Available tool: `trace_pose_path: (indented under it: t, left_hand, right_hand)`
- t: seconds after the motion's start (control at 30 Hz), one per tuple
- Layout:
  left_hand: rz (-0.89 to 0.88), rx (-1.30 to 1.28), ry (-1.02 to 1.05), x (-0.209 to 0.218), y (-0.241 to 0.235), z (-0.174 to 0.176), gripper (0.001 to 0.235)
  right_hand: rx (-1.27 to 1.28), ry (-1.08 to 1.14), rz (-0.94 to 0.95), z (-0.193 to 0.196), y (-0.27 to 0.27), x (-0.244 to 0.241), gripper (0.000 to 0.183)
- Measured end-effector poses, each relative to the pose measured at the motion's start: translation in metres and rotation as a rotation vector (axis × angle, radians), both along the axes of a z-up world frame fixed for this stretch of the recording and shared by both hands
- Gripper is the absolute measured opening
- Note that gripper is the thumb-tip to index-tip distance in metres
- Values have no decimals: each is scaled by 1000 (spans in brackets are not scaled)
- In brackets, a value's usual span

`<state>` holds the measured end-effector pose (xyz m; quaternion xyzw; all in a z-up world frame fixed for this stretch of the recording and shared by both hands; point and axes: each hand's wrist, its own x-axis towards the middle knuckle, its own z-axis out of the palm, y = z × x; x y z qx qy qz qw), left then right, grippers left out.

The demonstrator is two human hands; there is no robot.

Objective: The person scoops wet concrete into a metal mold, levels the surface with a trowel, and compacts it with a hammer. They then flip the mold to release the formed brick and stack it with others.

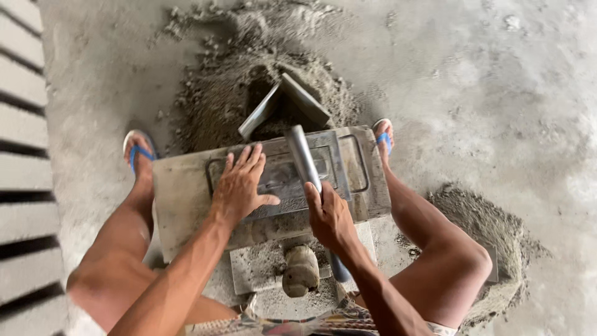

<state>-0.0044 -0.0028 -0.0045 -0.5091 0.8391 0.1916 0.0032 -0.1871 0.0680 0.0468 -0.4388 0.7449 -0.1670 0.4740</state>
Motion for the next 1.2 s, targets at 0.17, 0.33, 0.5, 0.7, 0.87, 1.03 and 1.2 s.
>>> trace_pose_path:
  t: [0.17,0.33,0.5,0.7,0.87,1.03,1.2]
  left_hand:
    - [-6,-61,-22,1,3,6,103]
    - [12,-10,61,9,0,12,102]
    - [537,-257,349,45,-10,-39,52]
    - [1061,325,339,45,-8,-73,59]
    - [1015,167,407,65,-6,-119,50]
    - [941,243,559,59,-7,-81,51]
    - [967,227,579,54,-9,-89,61]
  right_hand:
    - [-62,19,64,-52,10,13,55]
    - [233,-323,-237,7,7,-19,52]
    - [121,-65,-221,-12,-6,-104,56]
    - [104,383,-55,41,-58,-76,49]
    - [139,576,199,-120,-36,-179,43]
    - [-32,572,173,-112,-57,-172,33]
    - [-359,247,-25,-86,-101,-120,33]
